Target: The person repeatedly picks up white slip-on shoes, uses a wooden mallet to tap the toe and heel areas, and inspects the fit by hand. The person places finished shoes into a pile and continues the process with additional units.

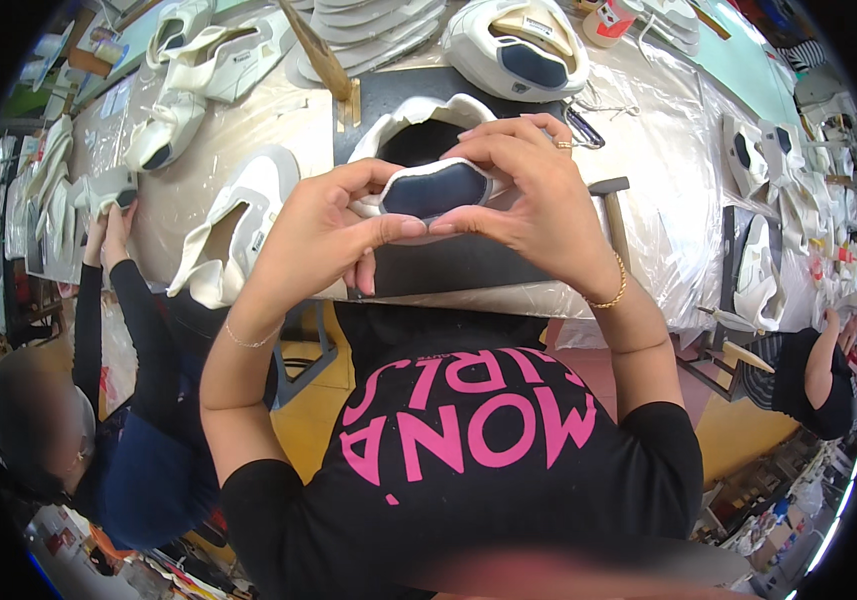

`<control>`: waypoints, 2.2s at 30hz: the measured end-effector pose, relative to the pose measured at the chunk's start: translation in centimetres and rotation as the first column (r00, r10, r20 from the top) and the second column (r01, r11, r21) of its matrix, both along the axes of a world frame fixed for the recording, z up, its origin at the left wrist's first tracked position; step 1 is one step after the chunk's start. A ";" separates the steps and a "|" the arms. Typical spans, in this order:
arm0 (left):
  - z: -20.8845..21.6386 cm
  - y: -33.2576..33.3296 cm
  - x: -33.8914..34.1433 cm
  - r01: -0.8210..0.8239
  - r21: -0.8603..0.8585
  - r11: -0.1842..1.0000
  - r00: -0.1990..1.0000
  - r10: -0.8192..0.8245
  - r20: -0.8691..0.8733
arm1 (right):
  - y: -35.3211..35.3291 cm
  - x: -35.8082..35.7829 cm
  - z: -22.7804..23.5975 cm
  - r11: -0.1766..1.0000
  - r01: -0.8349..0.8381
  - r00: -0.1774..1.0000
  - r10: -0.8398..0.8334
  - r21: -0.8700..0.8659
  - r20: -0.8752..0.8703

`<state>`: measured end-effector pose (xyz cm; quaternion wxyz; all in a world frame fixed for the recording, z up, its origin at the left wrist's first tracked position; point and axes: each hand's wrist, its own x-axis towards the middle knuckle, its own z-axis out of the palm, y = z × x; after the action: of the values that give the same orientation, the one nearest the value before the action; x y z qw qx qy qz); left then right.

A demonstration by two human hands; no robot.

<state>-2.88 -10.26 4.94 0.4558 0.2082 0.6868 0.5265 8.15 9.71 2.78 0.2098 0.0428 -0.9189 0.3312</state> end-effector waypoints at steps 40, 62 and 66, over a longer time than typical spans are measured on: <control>-4.9 0.8 4.6 -0.573 0.367 0.733 0.762 0.310 0.569 | 0.0 2.3 -1.4 0.900 -0.048 0.985 0.114 -0.433 0.126; -8.3 2.4 5.5 -0.745 0.116 0.657 0.456 0.373 0.808 | -2.5 3.4 -4.9 0.936 -0.037 0.959 0.132 -0.351 0.251; -8.5 0.7 4.6 -0.832 0.185 0.523 0.303 0.151 0.941 | -0.6 6.0 -4.7 0.912 0.229 0.958 -0.272 -0.342 -0.085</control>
<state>1.75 -9.60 -3.53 0.4115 -0.1752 0.1635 0.8793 14.14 9.14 -1.94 0.3146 -0.0894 -0.8329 0.4464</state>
